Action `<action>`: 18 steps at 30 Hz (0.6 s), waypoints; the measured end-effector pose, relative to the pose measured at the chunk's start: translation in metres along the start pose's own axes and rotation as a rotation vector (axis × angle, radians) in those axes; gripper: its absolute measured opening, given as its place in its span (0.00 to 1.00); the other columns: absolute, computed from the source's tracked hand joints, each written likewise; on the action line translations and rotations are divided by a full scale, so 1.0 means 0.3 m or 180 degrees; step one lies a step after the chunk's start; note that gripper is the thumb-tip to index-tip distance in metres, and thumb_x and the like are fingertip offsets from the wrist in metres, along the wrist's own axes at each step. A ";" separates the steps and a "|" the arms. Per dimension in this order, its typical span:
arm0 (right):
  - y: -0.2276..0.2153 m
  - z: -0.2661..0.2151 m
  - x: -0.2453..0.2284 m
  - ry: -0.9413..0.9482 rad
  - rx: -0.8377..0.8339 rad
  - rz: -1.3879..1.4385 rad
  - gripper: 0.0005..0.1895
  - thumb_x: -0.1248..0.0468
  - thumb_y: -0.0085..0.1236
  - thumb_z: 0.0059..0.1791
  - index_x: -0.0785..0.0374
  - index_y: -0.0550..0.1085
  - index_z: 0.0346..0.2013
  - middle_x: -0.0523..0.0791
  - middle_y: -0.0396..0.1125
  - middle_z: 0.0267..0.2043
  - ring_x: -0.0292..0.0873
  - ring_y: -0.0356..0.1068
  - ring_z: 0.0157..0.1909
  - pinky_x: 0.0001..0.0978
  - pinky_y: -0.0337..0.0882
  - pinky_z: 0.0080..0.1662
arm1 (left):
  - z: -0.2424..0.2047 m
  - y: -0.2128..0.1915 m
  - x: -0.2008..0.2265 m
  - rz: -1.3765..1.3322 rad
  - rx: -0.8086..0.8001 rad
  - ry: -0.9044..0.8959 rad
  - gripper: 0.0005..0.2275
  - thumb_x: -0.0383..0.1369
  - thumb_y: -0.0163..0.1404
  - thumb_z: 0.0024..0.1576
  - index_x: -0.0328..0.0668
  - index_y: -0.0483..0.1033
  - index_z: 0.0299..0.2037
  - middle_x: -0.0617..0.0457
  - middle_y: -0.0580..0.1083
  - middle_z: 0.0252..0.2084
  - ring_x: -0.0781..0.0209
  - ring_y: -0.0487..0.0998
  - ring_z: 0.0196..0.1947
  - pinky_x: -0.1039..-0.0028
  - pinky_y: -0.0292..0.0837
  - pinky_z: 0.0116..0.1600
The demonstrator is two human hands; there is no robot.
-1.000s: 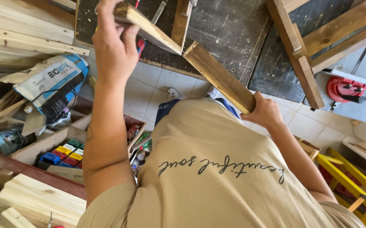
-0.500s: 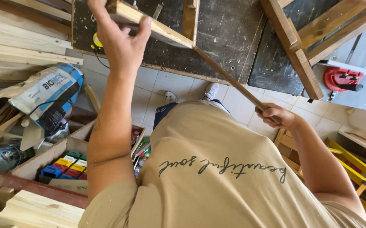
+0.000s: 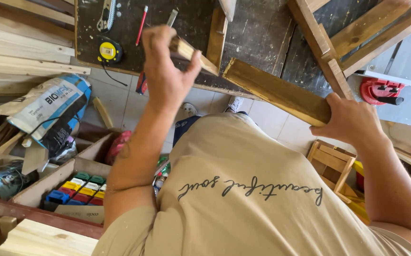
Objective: Disassembling wooden frame components using a screwdriver as a pry tool and manual force.
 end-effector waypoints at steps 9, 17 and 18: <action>0.034 0.102 -0.007 -0.0131 0.0117 0.0458 0.46 0.39 0.71 0.38 0.54 0.65 0.64 0.46 0.78 0.43 0.51 0.79 0.43 0.44 0.78 0.41 | 0.014 0.050 0.165 0.0714 -0.0335 -0.0005 0.26 0.26 0.68 0.57 0.48 0.64 0.58 0.43 0.64 0.55 0.49 0.80 0.46 0.63 0.85 0.28; 0.263 0.196 -0.020 -0.0308 -0.0646 0.1471 0.30 0.45 0.74 0.38 0.58 0.70 0.41 0.46 0.68 0.31 0.46 0.66 0.32 0.37 0.64 0.35 | 0.031 0.006 0.149 0.0519 -0.0252 0.0041 0.25 0.25 0.65 0.60 0.43 0.60 0.59 0.41 0.63 0.55 0.44 0.76 0.51 0.63 0.88 0.37; 0.299 0.217 -0.013 -0.0429 -0.0625 0.1752 0.28 0.46 0.75 0.38 0.59 0.71 0.40 0.46 0.66 0.31 0.44 0.62 0.32 0.36 0.61 0.36 | 0.047 -0.004 0.149 0.0487 -0.0197 0.0182 0.24 0.24 0.63 0.61 0.40 0.59 0.59 0.40 0.64 0.53 0.45 0.71 0.53 0.64 0.86 0.38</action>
Point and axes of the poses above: each hand's wrist, its own z-axis towards the middle knuckle, its own y-axis out of the palm, x = y × z, the point moved 1 cm from there along z, towards the middle knuckle
